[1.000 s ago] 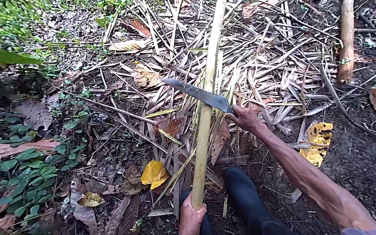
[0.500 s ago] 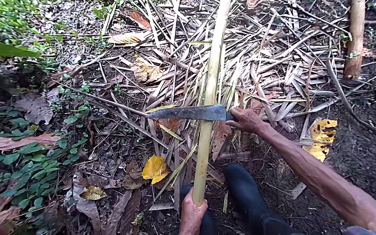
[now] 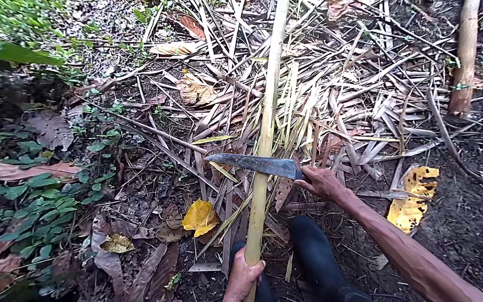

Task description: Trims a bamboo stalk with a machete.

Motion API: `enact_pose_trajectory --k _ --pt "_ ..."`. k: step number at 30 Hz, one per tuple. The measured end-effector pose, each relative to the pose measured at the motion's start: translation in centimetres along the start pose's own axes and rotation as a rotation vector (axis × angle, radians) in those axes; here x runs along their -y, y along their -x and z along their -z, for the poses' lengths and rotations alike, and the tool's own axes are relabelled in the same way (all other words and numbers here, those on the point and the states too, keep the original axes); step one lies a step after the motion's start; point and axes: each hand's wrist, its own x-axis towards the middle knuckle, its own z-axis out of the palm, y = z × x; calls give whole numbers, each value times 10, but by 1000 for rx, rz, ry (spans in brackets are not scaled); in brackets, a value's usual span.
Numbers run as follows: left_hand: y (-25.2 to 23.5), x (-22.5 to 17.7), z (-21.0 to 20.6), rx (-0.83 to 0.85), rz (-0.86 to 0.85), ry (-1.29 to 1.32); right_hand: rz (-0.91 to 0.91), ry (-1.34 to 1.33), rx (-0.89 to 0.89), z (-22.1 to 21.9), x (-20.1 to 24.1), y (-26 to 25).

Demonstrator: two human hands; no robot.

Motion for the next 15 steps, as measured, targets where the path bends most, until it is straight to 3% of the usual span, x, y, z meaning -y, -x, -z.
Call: enact_pose_trajectory --k 10,15 --pt "-24 19 16 272 102 261 -105 282 271 41 7 -9" --pt "-21 16 12 173 83 172 -14 389 340 73 11 -3"
